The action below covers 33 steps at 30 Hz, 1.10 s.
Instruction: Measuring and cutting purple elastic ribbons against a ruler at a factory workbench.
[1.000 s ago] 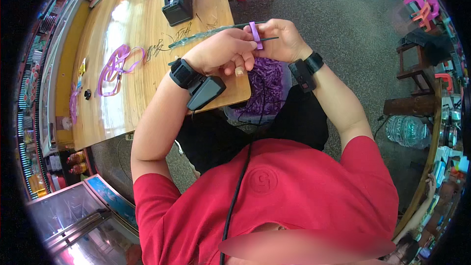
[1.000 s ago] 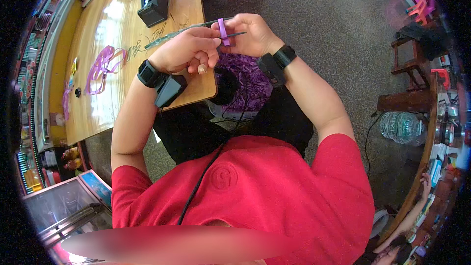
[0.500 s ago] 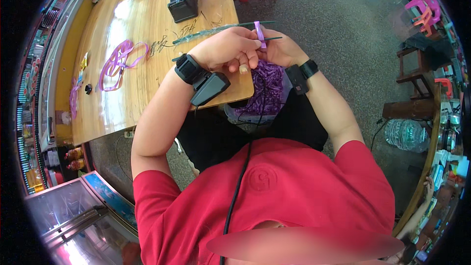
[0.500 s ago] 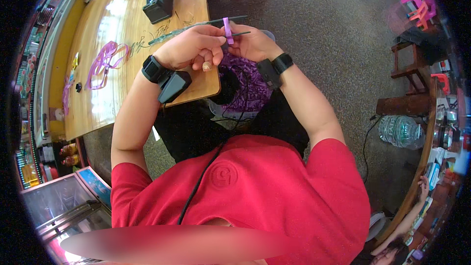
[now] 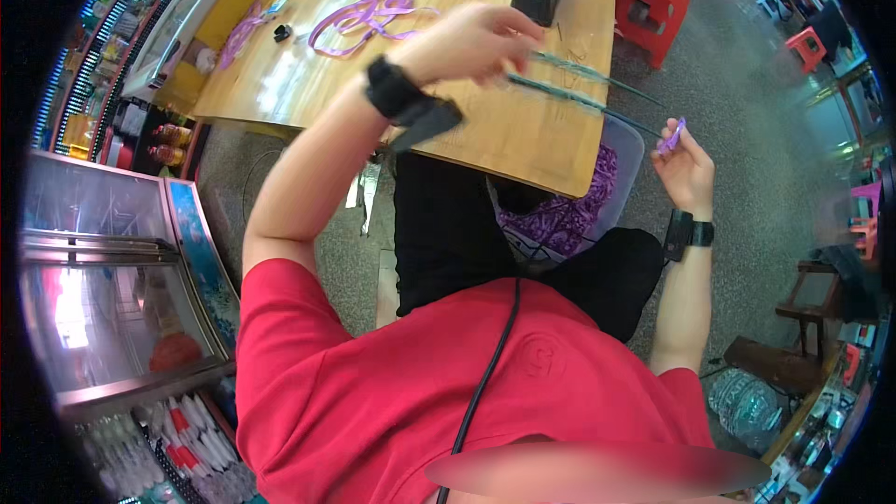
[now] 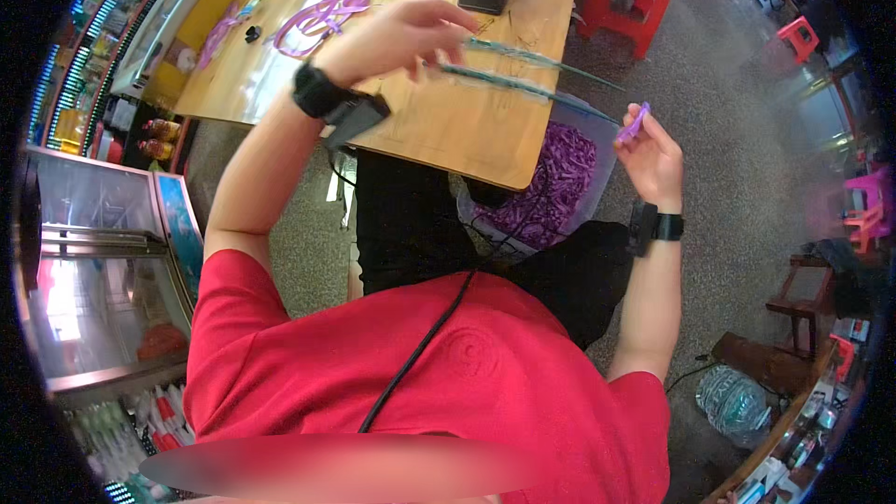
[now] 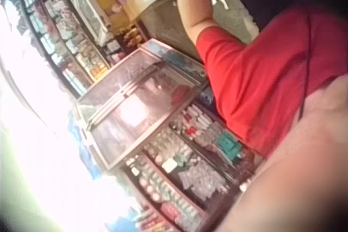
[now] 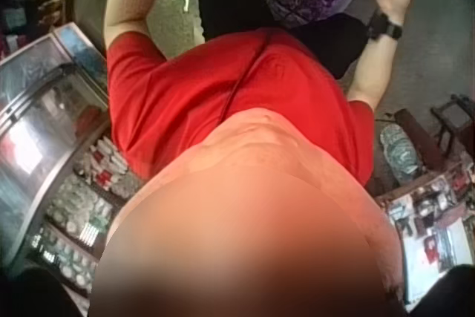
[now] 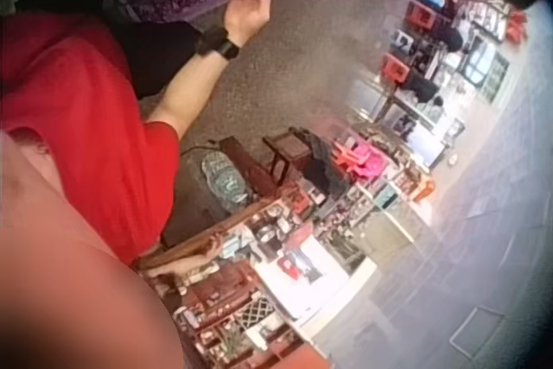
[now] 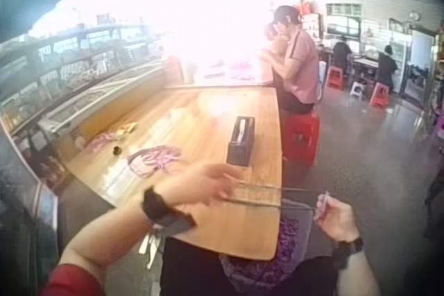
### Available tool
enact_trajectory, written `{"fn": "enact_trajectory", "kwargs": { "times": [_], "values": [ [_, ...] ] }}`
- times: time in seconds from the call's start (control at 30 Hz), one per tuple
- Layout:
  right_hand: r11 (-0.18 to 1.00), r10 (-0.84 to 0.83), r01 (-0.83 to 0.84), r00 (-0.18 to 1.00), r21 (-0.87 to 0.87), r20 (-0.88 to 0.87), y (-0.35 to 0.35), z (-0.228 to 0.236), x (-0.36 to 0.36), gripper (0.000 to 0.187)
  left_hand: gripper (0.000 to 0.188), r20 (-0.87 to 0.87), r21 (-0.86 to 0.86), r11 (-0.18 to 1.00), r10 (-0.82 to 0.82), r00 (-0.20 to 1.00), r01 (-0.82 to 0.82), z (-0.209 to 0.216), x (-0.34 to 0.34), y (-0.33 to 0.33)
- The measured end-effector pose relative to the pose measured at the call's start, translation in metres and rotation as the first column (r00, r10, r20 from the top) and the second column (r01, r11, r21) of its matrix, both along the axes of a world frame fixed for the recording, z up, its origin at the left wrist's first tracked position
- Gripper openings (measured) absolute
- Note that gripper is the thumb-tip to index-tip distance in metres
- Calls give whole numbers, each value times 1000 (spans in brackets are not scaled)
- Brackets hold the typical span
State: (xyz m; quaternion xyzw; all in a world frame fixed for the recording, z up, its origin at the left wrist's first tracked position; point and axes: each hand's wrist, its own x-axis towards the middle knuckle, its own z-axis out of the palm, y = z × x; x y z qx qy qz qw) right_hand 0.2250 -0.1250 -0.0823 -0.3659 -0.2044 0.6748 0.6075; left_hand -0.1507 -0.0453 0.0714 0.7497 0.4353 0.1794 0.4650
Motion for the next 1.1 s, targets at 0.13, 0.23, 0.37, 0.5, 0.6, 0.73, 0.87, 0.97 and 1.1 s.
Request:
{"fn": "enact_trajectory", "kwargs": {
  "times": [0.13, 0.23, 0.37, 0.5, 0.6, 0.73, 0.87, 0.97, 1.1],
  "values": [
    [994, 95, -104, 953, 14, 286, 5, -42, 24, 48, 27, -363, 562, 827, 225, 904, 20, -22, -94, 58],
    [988, 137, -51, 710, -144, 690, 13, -48, -5, 64, 28, -414, 643, 766, 367, 833, -18, -50, -138, 74],
    [980, 178, -24, 531, -196, 828, 15, -44, -20, 62, 27, -414, 528, 837, 405, 815, -148, -39, -128, 74],
    [942, -330, 267, 605, 205, 725, 11, -31, -1, 40, 26, 210, 172, 977, 87, 974, -125, 16, -94, 43],
    [798, -600, 429, 504, 423, 621, -10, 34, -24, 33, 27, 396, 40, 992, -127, 909, 121, 54, -46, 1],
    [761, -558, 54, 562, 646, 610, -37, 97, -84, 34, 30, 446, -143, 927, -253, 859, 347, 64, 10, -36],
    [652, -509, -316, 491, 689, 707, -41, 127, -125, 43, 29, 463, -269, 855, -290, 838, 444, 46, 38, -50],
    [743, -396, -262, 570, 616, 720, -44, 121, -118, 30, 28, 421, -303, 860, -267, 867, 411, 41, 48, -59],
    [803, -431, -91, 595, 589, 678, -57, 127, -99, 20, 32, 276, -179, 948, -206, 939, 261, 35, 51, -74]
  ]
}}
